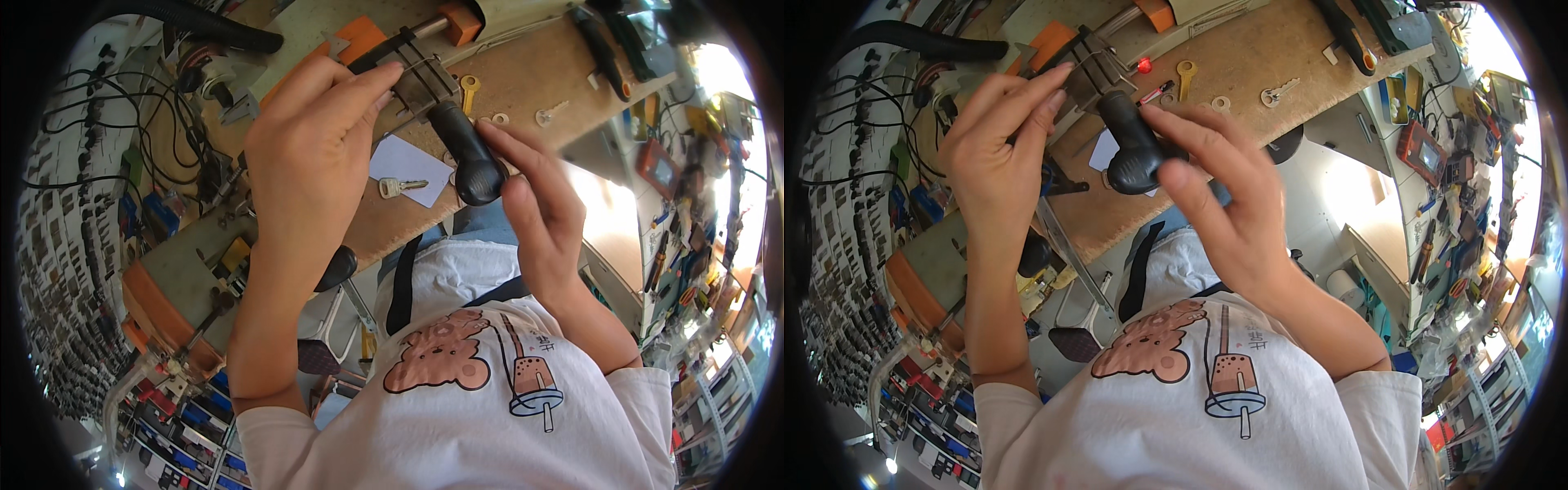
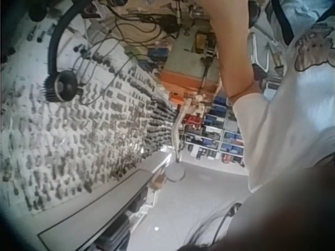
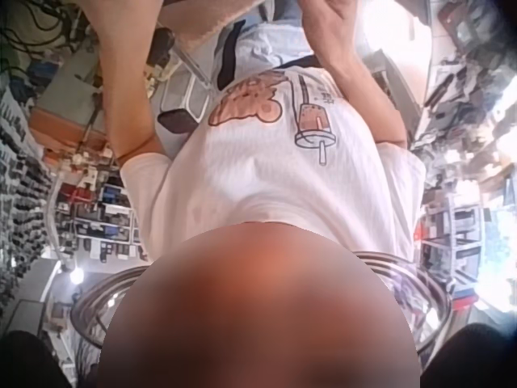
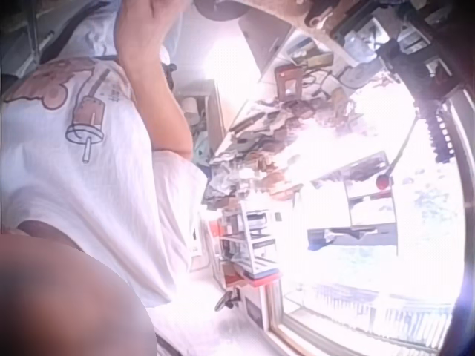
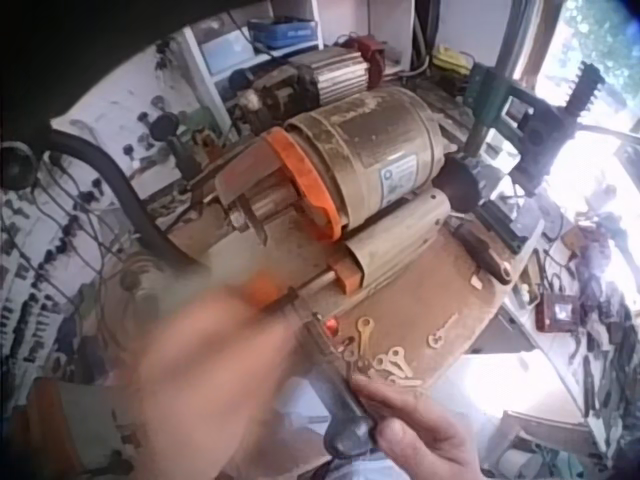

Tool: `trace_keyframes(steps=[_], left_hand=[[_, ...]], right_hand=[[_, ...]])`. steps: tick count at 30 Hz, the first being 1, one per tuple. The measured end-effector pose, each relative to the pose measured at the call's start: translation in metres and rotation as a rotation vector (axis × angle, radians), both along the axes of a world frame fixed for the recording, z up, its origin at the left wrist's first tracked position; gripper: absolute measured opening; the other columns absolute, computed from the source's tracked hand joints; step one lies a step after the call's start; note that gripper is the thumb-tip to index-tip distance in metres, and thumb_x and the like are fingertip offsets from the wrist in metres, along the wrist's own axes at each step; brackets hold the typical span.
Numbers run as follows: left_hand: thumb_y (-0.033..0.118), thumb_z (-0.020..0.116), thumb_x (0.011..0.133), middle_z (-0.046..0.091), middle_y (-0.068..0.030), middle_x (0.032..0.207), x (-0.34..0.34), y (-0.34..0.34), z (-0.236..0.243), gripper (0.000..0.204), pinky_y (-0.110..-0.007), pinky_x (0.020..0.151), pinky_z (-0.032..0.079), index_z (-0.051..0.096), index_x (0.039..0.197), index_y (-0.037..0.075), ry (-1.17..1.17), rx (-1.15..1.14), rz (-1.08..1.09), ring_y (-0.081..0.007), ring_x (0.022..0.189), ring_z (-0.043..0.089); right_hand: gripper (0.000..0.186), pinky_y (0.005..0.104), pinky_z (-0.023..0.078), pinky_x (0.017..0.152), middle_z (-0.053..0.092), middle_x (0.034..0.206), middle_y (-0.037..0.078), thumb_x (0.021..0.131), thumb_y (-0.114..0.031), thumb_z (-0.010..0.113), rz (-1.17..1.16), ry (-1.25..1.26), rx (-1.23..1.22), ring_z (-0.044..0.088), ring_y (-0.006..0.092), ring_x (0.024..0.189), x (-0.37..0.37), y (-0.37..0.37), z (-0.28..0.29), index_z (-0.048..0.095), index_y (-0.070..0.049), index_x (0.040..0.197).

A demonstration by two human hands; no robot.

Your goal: The person operates a key-cutting machine to duplicate keys. They secure a key blank in the machine, run it against the cutting wheel, then measure and file the cut key using calipers and pliers. The process repeats for multiple keys.

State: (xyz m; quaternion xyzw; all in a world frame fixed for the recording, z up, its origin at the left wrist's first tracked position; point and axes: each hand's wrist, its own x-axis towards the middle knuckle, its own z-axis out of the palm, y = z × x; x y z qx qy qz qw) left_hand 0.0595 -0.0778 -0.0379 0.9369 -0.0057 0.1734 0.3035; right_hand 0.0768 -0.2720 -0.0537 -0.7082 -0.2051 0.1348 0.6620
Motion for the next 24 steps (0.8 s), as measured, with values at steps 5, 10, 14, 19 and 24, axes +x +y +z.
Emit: trace_keyframes(steps=[5,10,14,19,24], left_hand=[[-0.004,0.063,0.076,0.056,-0.0032,0.070,0.000,-0.001,0.001,0.019,-0.021,0.052,0.042,0.068,0.093,0.002,-0.003,0.018,0.000,-0.0074,0.057,0.053],[-0.003,0.064,0.075,0.057,-0.0033,0.072,0.000,0.000,0.003,0.023,-0.021,0.053,0.042,0.066,0.097,0.003,0.023,0.005,0.030,-0.0077,0.059,0.054],[-0.001,0.065,0.073,0.059,-0.0067,0.078,-0.011,-0.001,0.020,0.024,-0.026,0.056,0.045,0.065,0.097,0.002,0.001,-0.024,0.146,-0.0155,0.064,0.056],[0.010,0.068,0.075,0.061,-0.0134,0.085,-0.072,0.029,0.056,0.030,-0.030,0.065,0.048,0.063,0.101,-0.003,-0.019,0.117,0.180,-0.0216,0.078,0.060],[0.015,0.068,0.078,0.060,-0.0195,0.098,-0.097,0.016,0.040,0.034,-0.034,0.079,0.049,0.060,0.104,-0.005,-0.085,-0.235,0.421,-0.0282,0.091,0.060]], right_hand=[[0.040,0.0268,0.046,0.054,0.057,0.080,0.007,0.064,-0.006,0.072,-0.010,-0.661,-0.454,0.058,0.0185,0.066,0.008,0.000,0.011,0.062,-0.004,0.103],[0.025,0.0233,0.043,0.046,0.058,0.071,0.007,0.068,-0.002,0.065,-0.090,-0.246,-0.235,0.055,0.0129,0.051,0.006,0.017,0.017,0.061,-0.002,0.093],[0.022,0.0223,0.043,0.046,0.059,0.072,0.007,0.070,-0.004,0.066,0.025,-0.251,-0.240,0.055,0.0112,0.053,0.017,0.014,0.026,0.062,-0.001,0.091],[0.022,0.0172,0.042,0.056,0.062,0.077,0.004,0.075,-0.006,0.067,0.115,-0.043,-0.201,0.054,0.0045,0.063,0.045,0.029,0.058,0.063,0.003,0.095],[0.019,0.0212,0.044,0.058,0.060,0.070,0.008,0.083,-0.006,0.054,0.189,-0.255,-0.233,0.054,0.0089,0.060,0.080,0.042,0.075,0.060,0.007,0.096]])
